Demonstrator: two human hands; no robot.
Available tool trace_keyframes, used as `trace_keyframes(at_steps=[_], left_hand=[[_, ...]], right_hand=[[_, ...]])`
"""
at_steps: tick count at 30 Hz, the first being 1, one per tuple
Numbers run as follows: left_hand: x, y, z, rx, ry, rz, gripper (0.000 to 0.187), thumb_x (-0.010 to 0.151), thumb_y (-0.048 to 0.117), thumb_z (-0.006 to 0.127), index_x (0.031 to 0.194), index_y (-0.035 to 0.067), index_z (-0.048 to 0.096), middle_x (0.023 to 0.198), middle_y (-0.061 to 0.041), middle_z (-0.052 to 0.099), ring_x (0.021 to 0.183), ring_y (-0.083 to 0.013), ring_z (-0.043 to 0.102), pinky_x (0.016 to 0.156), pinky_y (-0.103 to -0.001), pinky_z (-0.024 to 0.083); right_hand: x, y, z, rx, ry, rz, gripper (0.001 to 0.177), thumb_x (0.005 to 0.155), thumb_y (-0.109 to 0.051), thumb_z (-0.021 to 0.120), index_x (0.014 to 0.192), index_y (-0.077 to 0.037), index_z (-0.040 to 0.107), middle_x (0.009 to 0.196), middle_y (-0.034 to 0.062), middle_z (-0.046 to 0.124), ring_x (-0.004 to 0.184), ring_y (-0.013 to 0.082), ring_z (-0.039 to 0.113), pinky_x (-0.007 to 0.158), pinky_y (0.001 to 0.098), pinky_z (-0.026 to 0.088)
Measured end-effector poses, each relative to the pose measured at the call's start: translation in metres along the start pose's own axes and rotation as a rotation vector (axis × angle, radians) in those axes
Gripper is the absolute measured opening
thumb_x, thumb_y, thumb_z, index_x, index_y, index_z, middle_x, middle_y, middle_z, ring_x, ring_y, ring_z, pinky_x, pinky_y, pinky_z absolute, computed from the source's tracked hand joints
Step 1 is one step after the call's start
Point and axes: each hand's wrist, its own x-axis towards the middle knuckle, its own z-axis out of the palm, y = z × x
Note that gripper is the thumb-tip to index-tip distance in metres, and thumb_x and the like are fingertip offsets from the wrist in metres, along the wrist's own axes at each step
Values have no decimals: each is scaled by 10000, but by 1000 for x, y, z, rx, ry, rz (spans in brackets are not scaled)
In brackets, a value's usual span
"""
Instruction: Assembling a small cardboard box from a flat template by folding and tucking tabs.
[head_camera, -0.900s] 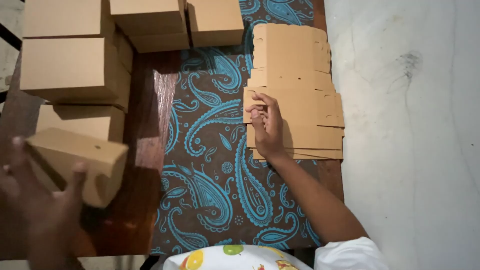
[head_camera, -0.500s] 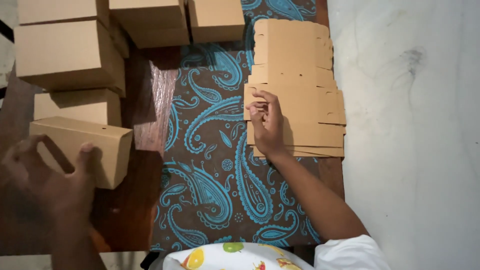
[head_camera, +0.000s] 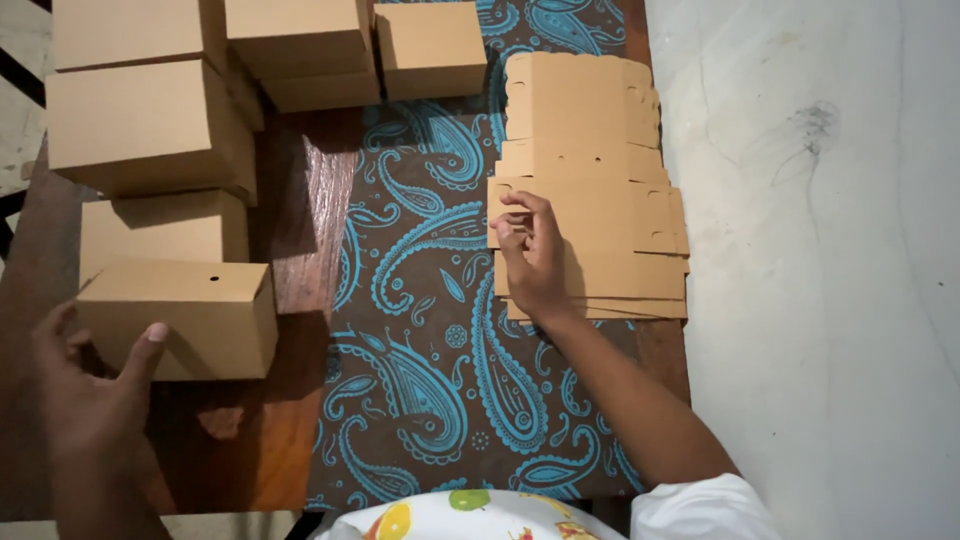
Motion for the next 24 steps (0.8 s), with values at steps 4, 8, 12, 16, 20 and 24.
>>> trace_keyframes(at_steps=[4,8,12,16,20,24], left_hand=[[-6,18,0,-97,-82,-23,630,1001,152,670,1524,56,332,1469,-269,447,1311,-380,487,928,-481,454],[-17,43,-3,-93,-100,-138,560,1027,193,593,1506,97,321,1468,-210,479,1315,-345,472,1033,-482,409],[-24,51,-6,29,-51,-146,478,1070,274,554,1468,48,419,1394,-259,516,1221,-431,501,904,-589,418],[-44,92,-15,57,6,-171,487,1125,342,414,1504,41,469,1294,-225,573,1131,-383,541,836,-532,407],[-22,85,-17,50,61,-25,486,1156,269,445,1558,-2,416,1363,-300,525,1153,-440,557,791,-541,466],[72,-31,-15,11,42,258,457,1268,267,531,1514,-100,415,1403,-350,534,1201,-463,573,857,-545,503]], right_hand=[[-1,0,-1,-11,-13,11,351,1040,-288,537,1318,-77,503,1292,117,586,1059,245,709,872,344,568],[-1,4,-1,1,-16,-2,342,1048,-288,528,1317,-78,504,1286,107,580,1066,252,710,927,355,556],[0,5,-1,11,-17,13,351,1042,-284,533,1325,-79,500,1281,109,585,1063,245,709,946,358,555],[-1,3,-1,8,-22,32,368,1036,-306,545,1326,-82,509,1280,112,601,1054,241,713,926,357,564],[0,3,0,9,-21,33,365,1035,-284,536,1335,-81,496,1264,113,589,1031,239,711,923,358,567],[-1,7,-1,-5,-17,29,350,1032,-253,520,1338,-85,494,1264,110,586,1022,246,723,895,362,570]])
